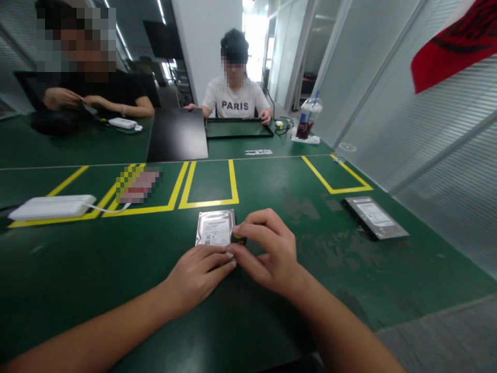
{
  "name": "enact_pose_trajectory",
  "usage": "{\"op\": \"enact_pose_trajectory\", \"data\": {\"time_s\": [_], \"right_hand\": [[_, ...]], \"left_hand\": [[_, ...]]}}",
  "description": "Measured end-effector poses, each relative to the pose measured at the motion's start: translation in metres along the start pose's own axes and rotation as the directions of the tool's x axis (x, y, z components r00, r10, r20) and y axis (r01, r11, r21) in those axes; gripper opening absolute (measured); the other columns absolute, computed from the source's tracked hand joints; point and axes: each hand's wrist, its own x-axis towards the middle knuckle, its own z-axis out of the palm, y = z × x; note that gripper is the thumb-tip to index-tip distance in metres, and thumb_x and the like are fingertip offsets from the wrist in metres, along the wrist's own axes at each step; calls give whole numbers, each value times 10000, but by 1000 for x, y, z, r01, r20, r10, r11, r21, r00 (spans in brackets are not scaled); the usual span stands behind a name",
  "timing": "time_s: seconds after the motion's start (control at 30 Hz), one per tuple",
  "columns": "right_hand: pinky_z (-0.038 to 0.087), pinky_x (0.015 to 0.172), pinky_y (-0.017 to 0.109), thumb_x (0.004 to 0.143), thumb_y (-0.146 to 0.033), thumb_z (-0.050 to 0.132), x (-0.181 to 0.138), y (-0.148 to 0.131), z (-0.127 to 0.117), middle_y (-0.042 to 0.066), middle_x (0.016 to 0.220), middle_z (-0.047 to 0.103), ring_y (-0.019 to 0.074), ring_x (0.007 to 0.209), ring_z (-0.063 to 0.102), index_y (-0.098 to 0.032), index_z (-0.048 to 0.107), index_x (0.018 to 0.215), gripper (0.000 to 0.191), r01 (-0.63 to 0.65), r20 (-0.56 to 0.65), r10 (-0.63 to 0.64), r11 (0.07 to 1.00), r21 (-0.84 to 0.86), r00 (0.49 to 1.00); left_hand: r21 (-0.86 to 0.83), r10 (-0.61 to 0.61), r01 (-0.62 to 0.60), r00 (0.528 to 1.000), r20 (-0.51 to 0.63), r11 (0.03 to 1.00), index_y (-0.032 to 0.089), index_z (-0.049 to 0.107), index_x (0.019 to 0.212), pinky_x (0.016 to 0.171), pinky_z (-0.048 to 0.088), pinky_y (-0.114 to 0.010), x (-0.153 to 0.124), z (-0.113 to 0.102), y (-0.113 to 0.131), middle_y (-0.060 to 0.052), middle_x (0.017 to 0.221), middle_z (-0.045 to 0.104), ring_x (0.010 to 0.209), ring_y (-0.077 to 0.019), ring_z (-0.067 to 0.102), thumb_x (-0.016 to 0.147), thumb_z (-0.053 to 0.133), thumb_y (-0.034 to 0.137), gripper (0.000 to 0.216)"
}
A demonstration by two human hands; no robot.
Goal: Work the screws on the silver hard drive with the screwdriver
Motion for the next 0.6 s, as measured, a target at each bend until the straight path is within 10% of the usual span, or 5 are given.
{"op": "enact_pose_trajectory", "data": {"time_s": [0.6], "right_hand": [[527,715,355,763,-88,681,-3,2,3,51,935,649,184,840,597,-229,628,1118,385,-65,-78,65,998,5,995]], "left_hand": [[-16,-40,41,995,88,999,167,650,1163,841,544,-453,3,-6,4,-90,1073,719,1042,-278,648,957,529,166,239]]}}
